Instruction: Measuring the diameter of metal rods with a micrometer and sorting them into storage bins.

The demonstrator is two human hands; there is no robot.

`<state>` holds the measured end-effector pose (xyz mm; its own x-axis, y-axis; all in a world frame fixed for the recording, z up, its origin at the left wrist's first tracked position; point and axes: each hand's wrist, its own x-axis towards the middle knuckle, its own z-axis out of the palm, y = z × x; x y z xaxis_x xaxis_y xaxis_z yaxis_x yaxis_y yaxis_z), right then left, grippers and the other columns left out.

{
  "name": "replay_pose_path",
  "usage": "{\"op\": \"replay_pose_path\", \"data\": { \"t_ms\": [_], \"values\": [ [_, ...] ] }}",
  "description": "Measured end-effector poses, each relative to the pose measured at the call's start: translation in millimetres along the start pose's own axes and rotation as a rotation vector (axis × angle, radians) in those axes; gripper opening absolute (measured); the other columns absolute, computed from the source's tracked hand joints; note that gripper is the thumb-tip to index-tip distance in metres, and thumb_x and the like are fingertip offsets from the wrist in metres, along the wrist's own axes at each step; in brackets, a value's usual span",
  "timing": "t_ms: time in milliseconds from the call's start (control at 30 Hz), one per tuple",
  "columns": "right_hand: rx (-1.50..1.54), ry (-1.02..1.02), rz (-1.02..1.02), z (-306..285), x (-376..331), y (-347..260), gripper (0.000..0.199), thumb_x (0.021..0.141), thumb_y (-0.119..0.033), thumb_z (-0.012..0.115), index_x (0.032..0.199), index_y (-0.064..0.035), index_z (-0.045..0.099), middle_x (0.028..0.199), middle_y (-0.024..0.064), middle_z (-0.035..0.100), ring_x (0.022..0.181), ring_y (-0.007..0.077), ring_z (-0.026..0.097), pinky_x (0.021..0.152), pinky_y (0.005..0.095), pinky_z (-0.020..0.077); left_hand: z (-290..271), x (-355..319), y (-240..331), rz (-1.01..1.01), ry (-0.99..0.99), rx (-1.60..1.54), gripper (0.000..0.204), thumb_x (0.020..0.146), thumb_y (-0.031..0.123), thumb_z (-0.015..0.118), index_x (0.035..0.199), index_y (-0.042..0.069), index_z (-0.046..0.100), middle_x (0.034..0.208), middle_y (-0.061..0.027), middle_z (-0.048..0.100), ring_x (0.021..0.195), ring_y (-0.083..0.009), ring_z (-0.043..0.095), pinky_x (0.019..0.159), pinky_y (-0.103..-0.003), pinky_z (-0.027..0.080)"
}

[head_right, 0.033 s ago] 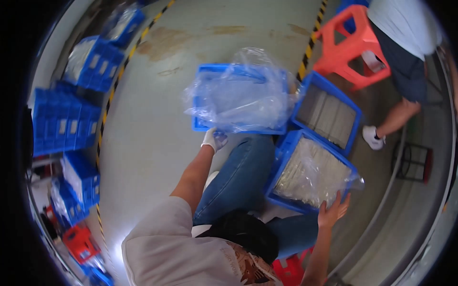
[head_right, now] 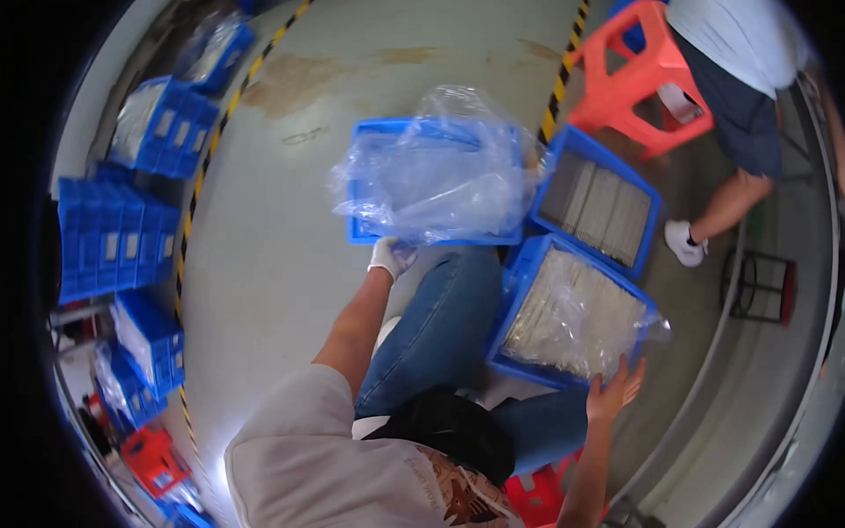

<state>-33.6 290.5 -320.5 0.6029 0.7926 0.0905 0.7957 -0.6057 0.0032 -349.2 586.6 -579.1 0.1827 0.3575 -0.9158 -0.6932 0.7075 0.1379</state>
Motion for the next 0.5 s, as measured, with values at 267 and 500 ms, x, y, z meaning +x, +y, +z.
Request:
{"op": "replay_pose_path", "data": {
  "t_ms": [267, 500],
  "values": [
    [-0.023, -0.032, 0.245, -9.8, -104.8, 29.4, 0.045, 0.069, -0.014, 0.053, 0.113, -0.008, 0.046, 0.129, 0.0176, 0.028, 0.115, 0.0368, 0.029, 0.094, 0.0465, 0.0216, 46.6, -19.8, -8.6, 0.052, 0.033, 0.087, 0.04, 0.076, 0.027, 0.052, 0.109, 0.006, 0.044, 0.11, -0.0105, 0.049, 0.103, -0.0261, 0.045, 0.092, -0.045, 0.031],
    [0.095, 0.099, 0.409, 10.6, -125.7, 8.4, 0.034, 0.079, -0.013, 0.044, 0.113, -0.0069, 0.047, 0.122, 0.0187, 0.036, 0.108, 0.036, 0.036, 0.092, 0.0425, 0.0295, 48.4, 37.7, 73.5, 0.272, -0.022, 0.73, 0.027, 0.078, 0.02, 0.049, 0.099, 0.003, 0.05, 0.102, -0.0095, 0.054, 0.091, -0.0189, 0.051, 0.08, -0.026, 0.042]
  ]
}}
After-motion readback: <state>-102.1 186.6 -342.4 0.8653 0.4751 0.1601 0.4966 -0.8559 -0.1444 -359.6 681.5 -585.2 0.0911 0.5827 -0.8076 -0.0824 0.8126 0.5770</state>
